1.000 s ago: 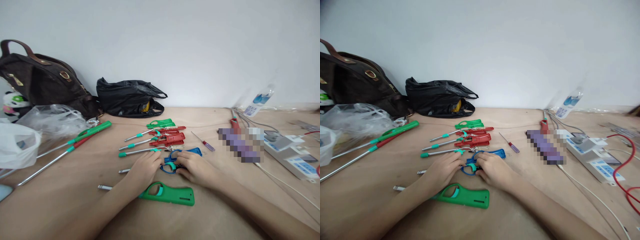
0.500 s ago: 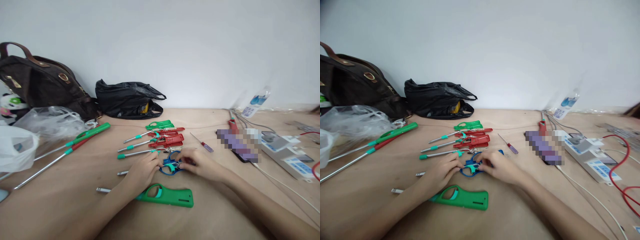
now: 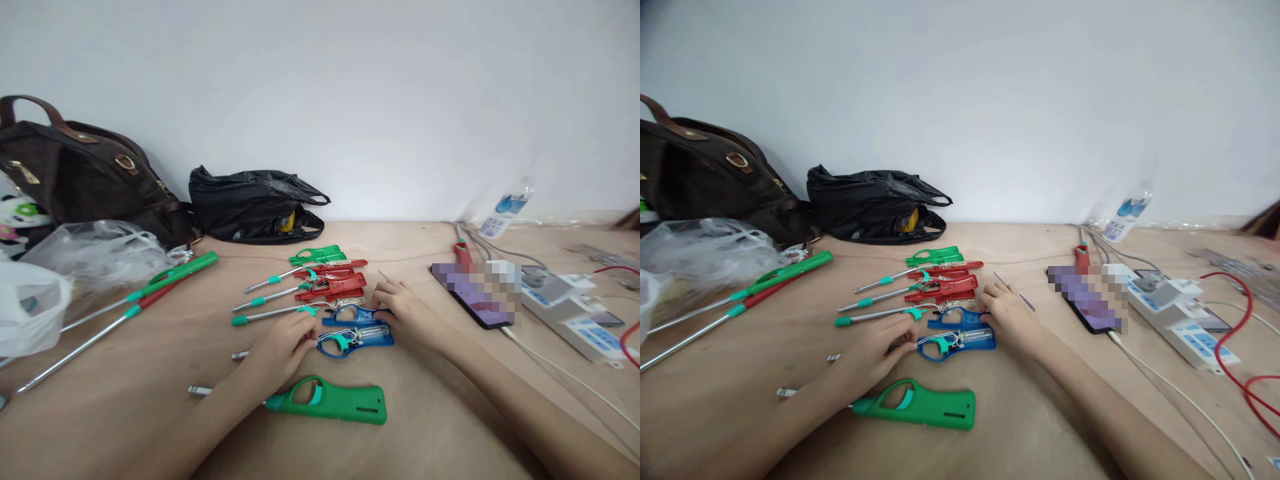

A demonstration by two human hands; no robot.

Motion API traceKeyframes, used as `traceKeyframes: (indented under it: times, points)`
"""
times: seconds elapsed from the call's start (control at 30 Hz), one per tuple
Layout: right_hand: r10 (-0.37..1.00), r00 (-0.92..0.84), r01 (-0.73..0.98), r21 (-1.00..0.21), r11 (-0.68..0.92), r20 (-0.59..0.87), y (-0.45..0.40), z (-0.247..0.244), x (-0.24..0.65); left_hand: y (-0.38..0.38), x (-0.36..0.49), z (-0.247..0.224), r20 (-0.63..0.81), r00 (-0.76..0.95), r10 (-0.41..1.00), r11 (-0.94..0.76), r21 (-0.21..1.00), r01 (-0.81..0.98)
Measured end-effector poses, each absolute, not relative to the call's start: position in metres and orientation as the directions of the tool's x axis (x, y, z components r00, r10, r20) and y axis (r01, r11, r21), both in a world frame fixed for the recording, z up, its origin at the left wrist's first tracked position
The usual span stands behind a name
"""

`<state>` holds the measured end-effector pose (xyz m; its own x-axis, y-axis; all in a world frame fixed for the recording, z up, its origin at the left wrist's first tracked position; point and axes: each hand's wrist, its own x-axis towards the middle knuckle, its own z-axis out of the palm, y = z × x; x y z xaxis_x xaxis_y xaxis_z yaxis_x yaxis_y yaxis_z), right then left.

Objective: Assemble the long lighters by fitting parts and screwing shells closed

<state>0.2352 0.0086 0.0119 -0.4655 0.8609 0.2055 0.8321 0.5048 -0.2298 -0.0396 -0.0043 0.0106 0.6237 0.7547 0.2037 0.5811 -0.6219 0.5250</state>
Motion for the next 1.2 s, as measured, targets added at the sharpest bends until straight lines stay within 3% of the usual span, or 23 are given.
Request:
traceKeyframes:
  times: [0.2, 0.5, 0.7, 1.2]
  points:
    - [0.853, -0.473, 0.749, -0.409, 0.521, 0.219, -0.001, 0.02, 0.228, -0.004, -0.039, 0.009, 0.207, 0.625, 0.753, -0.626, 0.519, 0.582]
    - [0.854, -0.512, 0.638, -0.623, 0.453, 0.097, -0.009, 0.025, 0.224, -0.004, -0.038, 0.012, 0.209, 0.606, 0.768, -0.616, 0.498, 0.61]
    - [0.832, -0.552, 0.639, -0.612, 0.467, 0.059, -0.008, 0.025, 0.221, -0.004, -0.039, 0.011, 0.212, 0.598, 0.773, -0.62, 0.454, 0.64]
    - [0.81, -0.563, 0.658, -0.503, 0.56, 0.165, -0.014, 0.035, 0.229, -0.007, -0.04, 0.011, 0.247, 0.596, 0.764, -0.64, 0.402, 0.654]
